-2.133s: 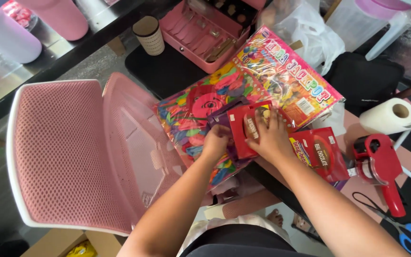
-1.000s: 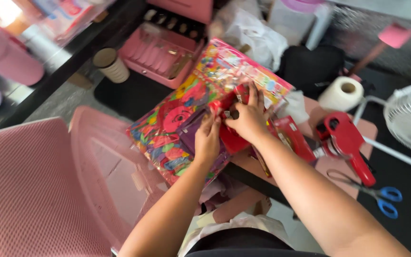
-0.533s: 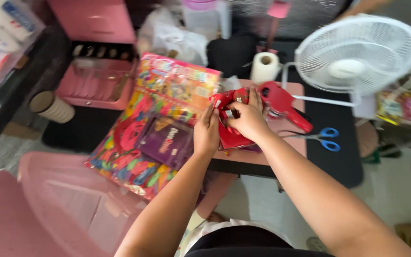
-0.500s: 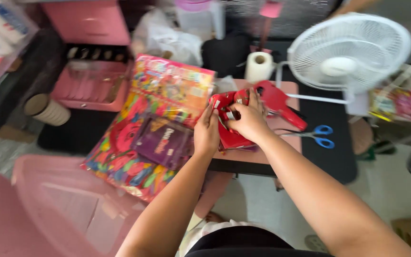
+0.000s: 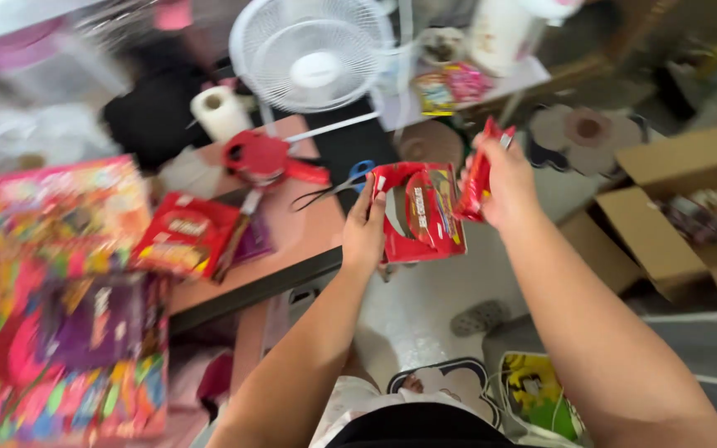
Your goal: The recorder is organizing, tape-sealing, and cutting various packaged snacks and candy boxes on a desk.
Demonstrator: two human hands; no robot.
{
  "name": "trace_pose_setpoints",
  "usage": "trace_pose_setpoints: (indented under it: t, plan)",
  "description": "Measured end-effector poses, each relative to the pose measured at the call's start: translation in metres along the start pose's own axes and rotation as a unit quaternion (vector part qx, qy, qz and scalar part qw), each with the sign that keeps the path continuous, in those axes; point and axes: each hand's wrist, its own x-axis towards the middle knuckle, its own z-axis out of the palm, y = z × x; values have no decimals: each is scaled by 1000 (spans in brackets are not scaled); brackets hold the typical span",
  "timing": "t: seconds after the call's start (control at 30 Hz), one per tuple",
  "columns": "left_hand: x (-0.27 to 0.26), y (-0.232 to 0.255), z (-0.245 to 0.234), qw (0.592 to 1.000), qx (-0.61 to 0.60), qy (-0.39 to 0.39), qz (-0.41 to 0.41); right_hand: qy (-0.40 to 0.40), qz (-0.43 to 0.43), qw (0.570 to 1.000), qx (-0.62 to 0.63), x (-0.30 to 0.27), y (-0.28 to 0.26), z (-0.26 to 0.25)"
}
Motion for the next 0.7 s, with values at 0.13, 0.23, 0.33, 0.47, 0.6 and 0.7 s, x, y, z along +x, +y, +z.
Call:
trace_pose_setpoints:
  t: [0.13,0.23,0.33,0.47,0.6,0.7]
  plan:
    - [34,-15,69,984,-69,-83,145,0,23,980,-196,39,4,-110]
    - [74,-22,128,977,-65,-143,142,34,-68,962,-263,41,-12,-146]
    - [114,-19,189,977,-43,-177,113,107,-21,970,-217,43,-46,-159]
    - [145,33,254,955,63,-257,134,115,89,984,-102,66,-77,-198]
    - [158,71,330,919,38,-363,150,209,71,975,22,97,-85,-270]
    - [153,104,378,912,95,-398,42,342,-43,936,73,124,-95,-331]
